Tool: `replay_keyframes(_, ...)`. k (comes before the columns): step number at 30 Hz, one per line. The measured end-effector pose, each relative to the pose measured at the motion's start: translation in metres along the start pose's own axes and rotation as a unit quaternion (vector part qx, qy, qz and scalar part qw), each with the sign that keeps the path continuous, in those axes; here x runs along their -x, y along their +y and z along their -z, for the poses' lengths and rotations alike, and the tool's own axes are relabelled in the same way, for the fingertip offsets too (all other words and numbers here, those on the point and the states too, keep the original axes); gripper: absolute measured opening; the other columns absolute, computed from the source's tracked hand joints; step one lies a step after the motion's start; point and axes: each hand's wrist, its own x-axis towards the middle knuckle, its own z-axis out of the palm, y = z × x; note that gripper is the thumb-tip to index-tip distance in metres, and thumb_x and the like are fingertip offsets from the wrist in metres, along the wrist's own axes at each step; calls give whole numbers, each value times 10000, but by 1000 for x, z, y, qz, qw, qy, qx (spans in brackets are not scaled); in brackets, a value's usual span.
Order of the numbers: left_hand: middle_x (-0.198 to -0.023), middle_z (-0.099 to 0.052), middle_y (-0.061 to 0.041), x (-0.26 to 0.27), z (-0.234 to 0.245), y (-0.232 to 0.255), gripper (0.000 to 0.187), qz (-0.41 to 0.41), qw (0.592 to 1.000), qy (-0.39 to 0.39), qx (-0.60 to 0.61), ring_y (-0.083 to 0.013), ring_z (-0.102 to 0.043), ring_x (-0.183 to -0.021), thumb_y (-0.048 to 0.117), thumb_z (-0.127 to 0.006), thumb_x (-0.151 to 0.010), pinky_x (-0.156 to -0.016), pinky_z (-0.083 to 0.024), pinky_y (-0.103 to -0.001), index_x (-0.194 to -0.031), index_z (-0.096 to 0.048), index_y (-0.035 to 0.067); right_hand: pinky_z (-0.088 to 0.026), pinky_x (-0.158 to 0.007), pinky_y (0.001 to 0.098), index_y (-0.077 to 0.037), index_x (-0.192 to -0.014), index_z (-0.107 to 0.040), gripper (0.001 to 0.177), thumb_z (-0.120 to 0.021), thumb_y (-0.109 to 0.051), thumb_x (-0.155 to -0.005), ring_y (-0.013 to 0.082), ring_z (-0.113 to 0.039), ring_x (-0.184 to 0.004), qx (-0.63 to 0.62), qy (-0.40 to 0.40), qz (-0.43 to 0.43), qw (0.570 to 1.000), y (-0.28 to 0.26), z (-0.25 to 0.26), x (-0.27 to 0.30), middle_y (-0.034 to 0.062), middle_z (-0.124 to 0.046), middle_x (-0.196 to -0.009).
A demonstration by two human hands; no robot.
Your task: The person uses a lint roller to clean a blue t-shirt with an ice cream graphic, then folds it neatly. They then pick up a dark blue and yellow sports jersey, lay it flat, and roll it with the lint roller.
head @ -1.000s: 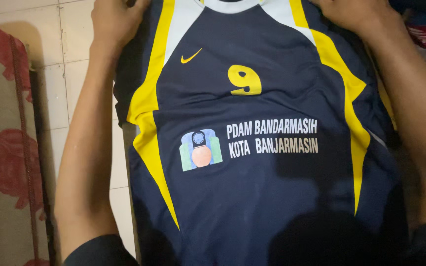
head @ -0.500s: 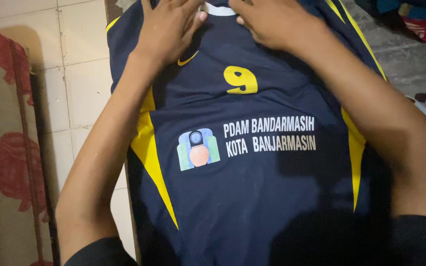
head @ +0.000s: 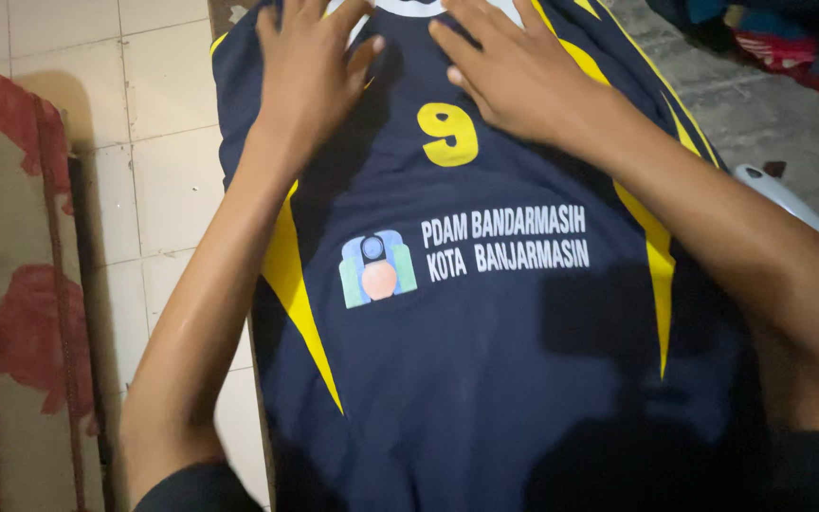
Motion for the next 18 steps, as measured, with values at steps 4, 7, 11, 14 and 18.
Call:
replay_keyframes(4,-1053,-570,-147,62,92,41,255,76,994,-49,66,-349,-557,-1045,262,-788,-1038,-869,-426,-497,-1151,-699,51,-458,-1030,432,-62,-1207,-731,193,-656,-174,-1069,260,-667,-1207,-223,-20,-91,970,-41,88,57,92,-713,-1300)
replay_keyframes(7,-976,-551,-165,107,149,69,317,178,977,-92,70,-349,-555,-936,284,-794,-1016,-805,-456,-465,-1076,-643,12,-529,-840,369,-75,-1031,-786,140,-709,-191,-1022,194,-735,-941,-233,-44,-148,960,-71,142,102,49,-782,-1029)
replay_keyframes(11,-899,-579,-157,158,195,103,391,280,942,-156,99,-330,-572,-790,335,-754,-978,-718,-469,-446,-1026,-583,-13,-565,-668,358,-60,-1003,-784,276,-696,-320,-973,209,-712,-721,-203,-152,-279,926,-89,191,153,86,-769,-944)
replay_keyframes(14,-834,-600,-178,192,208,129,468,380,903,-189,66,-344,-603,-743,406,-753,-939,-690,-490,-459,-1050,-591,-19,-561,-656,407,-68,-998,-791,333,-704,-384,-941,261,-712,-656,-128,-277,-395,866,-101,213,187,118,-765,-857)
replay_keyframes(18,-854,-620,-183,232,220,164,584,416,886,-202,43,-347,-638,-756,463,-760,-887,-677,-510,-468,-1119,-573,-38,-561,-706,442,-13,-999,-739,432,-741,-443,-956,307,-718,-704,-68,-271,-508,815,-126,235,235,158,-742,-862)
